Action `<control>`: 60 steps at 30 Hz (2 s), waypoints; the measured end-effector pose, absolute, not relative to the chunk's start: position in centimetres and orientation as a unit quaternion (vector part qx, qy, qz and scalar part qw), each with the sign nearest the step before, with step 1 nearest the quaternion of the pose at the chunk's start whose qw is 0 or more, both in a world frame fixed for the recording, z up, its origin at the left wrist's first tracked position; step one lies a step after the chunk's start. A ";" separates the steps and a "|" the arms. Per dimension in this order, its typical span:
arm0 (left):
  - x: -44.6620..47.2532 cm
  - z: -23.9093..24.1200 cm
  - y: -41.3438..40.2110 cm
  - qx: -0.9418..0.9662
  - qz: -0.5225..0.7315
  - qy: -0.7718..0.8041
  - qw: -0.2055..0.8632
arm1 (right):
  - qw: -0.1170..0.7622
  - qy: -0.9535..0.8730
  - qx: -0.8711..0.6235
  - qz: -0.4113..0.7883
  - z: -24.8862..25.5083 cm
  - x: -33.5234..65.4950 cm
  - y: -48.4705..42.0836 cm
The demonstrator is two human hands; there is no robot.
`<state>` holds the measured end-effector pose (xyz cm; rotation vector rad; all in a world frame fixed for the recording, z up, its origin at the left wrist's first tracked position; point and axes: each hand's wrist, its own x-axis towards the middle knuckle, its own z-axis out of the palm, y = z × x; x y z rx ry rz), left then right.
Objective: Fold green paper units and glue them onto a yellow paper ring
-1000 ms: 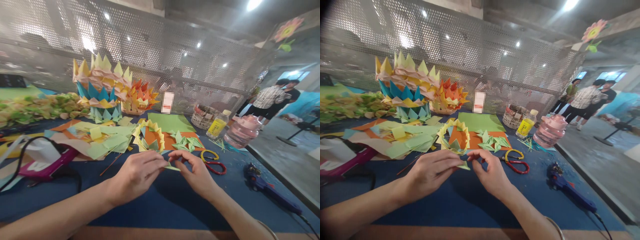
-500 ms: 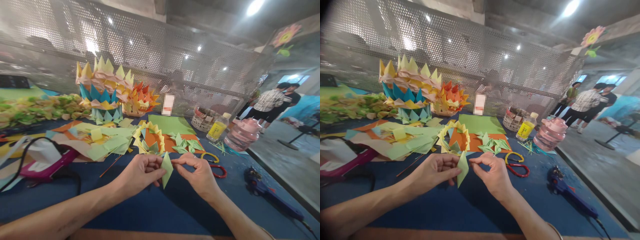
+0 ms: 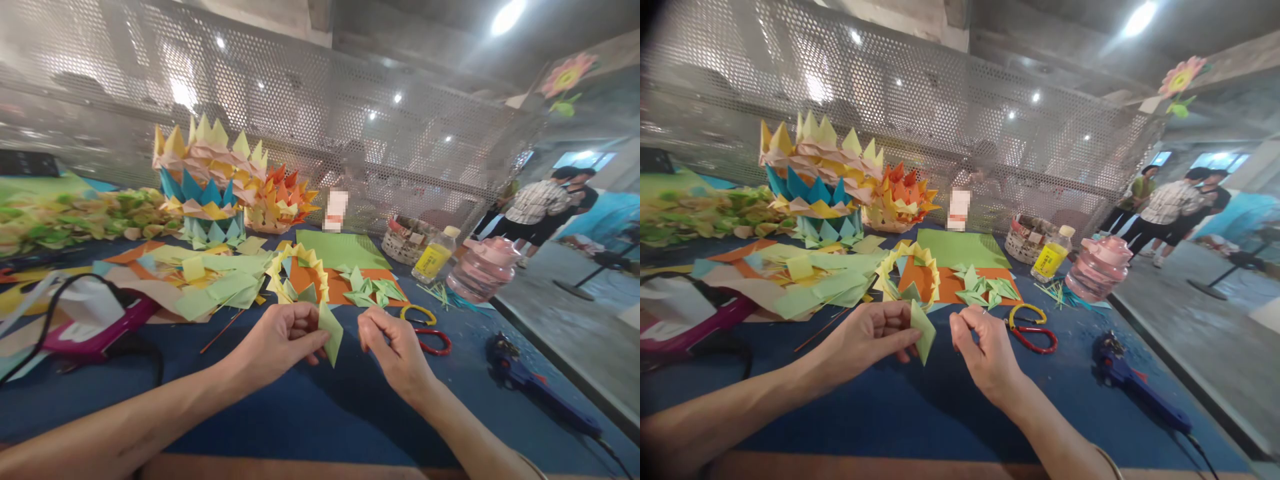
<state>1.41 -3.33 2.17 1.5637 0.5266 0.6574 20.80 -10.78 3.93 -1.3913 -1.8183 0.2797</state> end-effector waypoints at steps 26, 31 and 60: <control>1.5 1.6 -3.3 0.708 0.351 0.224 0.570 | 0.355 -0.786 -0.506 0.031 2.5 19.1 -11.1; 1.5 1.5 -3.4 0.705 0.337 0.232 0.579 | 0.344 -0.803 -0.486 0.030 2.4 19.1 -11.1; 1.2 2.0 -3.2 0.724 0.297 0.290 0.552 | -0.013 -0.482 -0.857 -0.181 3.4 41.4 -25.6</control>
